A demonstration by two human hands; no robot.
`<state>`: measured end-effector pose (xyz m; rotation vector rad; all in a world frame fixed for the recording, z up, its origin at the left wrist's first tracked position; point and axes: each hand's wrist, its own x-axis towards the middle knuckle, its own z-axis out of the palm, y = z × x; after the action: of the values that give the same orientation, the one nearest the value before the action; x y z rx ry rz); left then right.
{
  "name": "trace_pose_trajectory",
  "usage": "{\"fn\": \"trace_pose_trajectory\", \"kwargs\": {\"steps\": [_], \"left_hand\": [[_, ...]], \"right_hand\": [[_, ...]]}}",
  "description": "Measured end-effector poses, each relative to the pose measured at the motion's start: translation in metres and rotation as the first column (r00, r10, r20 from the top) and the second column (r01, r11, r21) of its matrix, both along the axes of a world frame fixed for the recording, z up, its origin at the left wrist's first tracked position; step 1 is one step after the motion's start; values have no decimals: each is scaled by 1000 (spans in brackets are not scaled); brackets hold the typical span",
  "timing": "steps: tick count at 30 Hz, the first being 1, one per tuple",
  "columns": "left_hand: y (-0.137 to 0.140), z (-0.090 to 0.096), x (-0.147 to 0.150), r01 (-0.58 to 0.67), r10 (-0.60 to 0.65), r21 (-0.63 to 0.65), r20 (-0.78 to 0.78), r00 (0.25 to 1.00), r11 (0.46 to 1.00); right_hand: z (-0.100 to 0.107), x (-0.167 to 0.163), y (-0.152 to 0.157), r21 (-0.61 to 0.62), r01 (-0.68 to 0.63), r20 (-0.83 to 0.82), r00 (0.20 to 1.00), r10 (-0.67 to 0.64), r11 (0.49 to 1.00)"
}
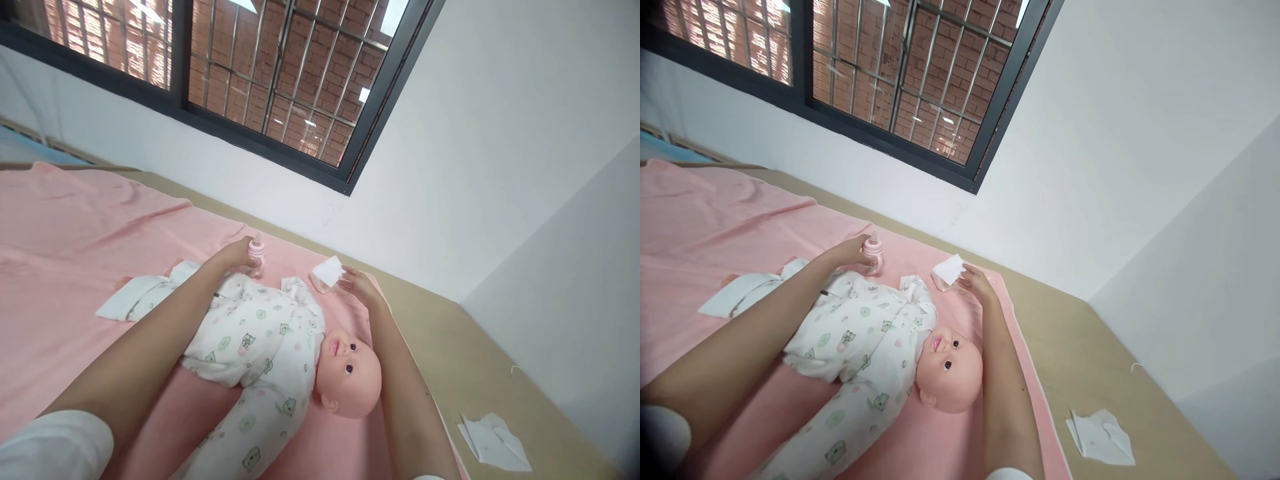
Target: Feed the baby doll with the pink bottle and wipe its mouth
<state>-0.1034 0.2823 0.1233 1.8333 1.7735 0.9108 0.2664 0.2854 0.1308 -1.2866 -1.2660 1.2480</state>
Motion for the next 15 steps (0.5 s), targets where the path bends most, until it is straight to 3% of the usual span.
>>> {"fn": "trace_pose_trajectory", "kwargs": {"steps": [6, 10, 12, 15], "left_hand": [[6, -6, -2, -18, 18, -7, -15, 1000, 1000], [8, -9, -3, -40, 40, 0, -13, 999, 999], [8, -11, -3, -46, 46, 1, -9, 999, 999], [7, -11, -1, -56, 56, -2, 2, 998, 998]], "right_hand": [[-9, 15, 1, 132, 169, -54, 985, -163, 977], [-5, 36, -13, 294, 291, 50, 947, -318, 911], [-5, 47, -27, 390, 353, 239, 853, -464, 850], [-13, 61, -53, 456, 461, 442, 626, -643, 762]]}}
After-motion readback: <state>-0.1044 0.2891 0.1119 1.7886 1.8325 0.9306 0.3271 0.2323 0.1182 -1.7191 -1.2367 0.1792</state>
